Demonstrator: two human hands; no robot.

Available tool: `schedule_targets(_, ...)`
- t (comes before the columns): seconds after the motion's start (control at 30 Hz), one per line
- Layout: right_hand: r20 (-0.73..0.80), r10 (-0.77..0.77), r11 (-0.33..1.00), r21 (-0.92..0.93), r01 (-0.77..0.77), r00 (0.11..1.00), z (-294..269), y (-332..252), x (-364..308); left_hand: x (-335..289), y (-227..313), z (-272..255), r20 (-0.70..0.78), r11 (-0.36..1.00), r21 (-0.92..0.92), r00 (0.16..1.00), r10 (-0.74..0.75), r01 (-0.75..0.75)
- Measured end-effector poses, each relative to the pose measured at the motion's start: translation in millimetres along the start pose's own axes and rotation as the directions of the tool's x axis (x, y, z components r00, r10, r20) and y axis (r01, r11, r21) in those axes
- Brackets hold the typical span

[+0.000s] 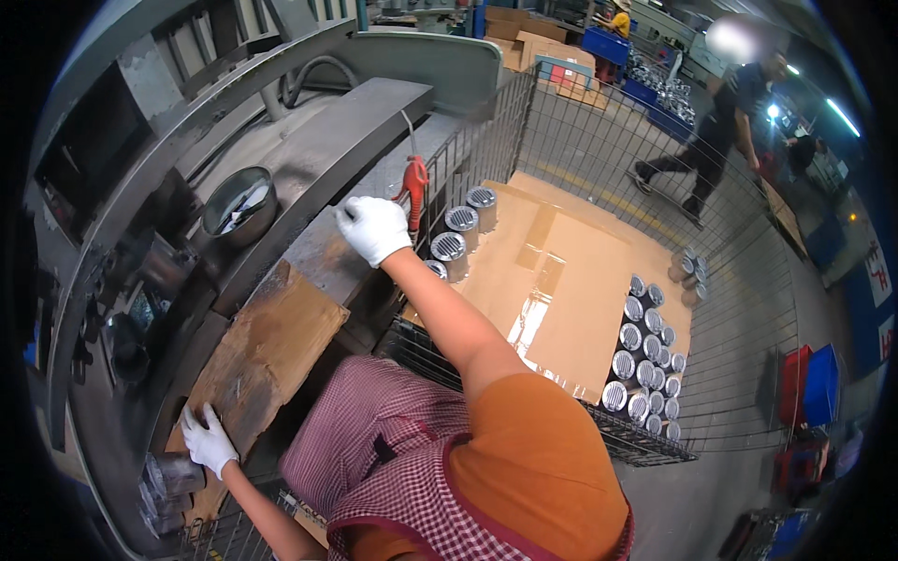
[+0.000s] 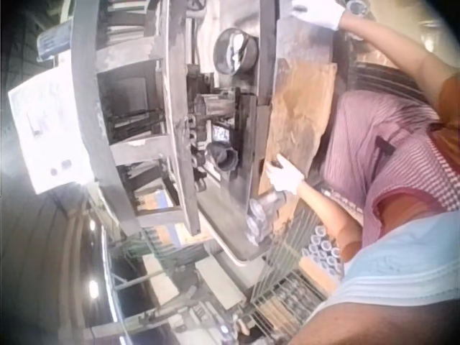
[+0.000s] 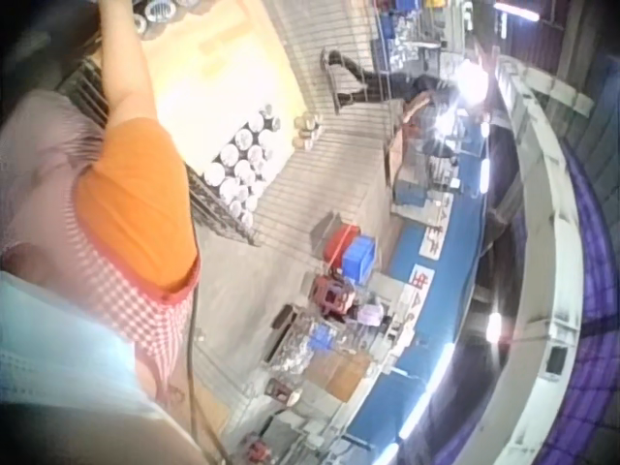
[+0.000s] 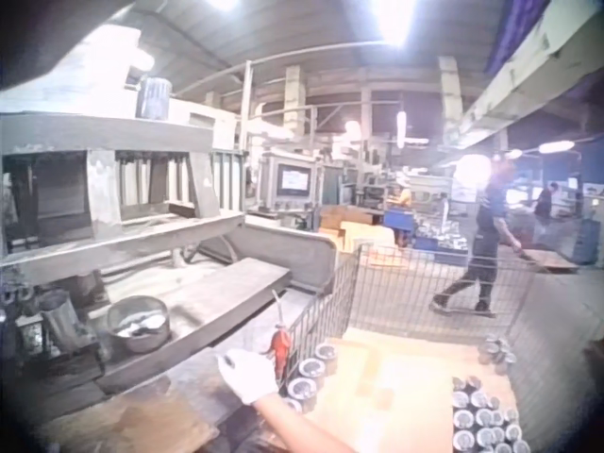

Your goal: Processing cylindrical metal fan or housing components using a vertical press and manual scraping.

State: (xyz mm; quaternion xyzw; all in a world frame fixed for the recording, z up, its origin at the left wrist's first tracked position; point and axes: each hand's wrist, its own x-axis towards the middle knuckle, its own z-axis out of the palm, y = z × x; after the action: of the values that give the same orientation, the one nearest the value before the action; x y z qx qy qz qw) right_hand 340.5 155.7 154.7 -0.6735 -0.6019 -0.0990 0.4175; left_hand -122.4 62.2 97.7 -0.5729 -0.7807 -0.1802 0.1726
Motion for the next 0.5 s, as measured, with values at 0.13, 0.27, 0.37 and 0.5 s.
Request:
schedule_targets(0.13,-0.003,-0.002,1.0,-0.003,0.002,1.0,-2,2,0,1,-2,10,-0.182,0.999,0.044,0.983,-0.019,0.028)
schedule_targets(0.27,-0.04,-0.051,0.999,-0.016,0.05,0.998,2,0,1,2,-3,4,-0.225,1.0,0.03,0.974,-0.003,0.009)
schedule_targets(0.37,0.011,-0.069,0.998,-0.009,0.069,0.998,5,-16,1,-9,-13,-10,0.049,0.998,0.049,0.999,0.023,-0.026)
schedule_targets(0.5,-0.102,-0.256,0.965,-0.094,0.247,0.961,-9,-30,9,-1,6,-14,0.046,0.999,-0.031,0.998,0.043,-0.041)
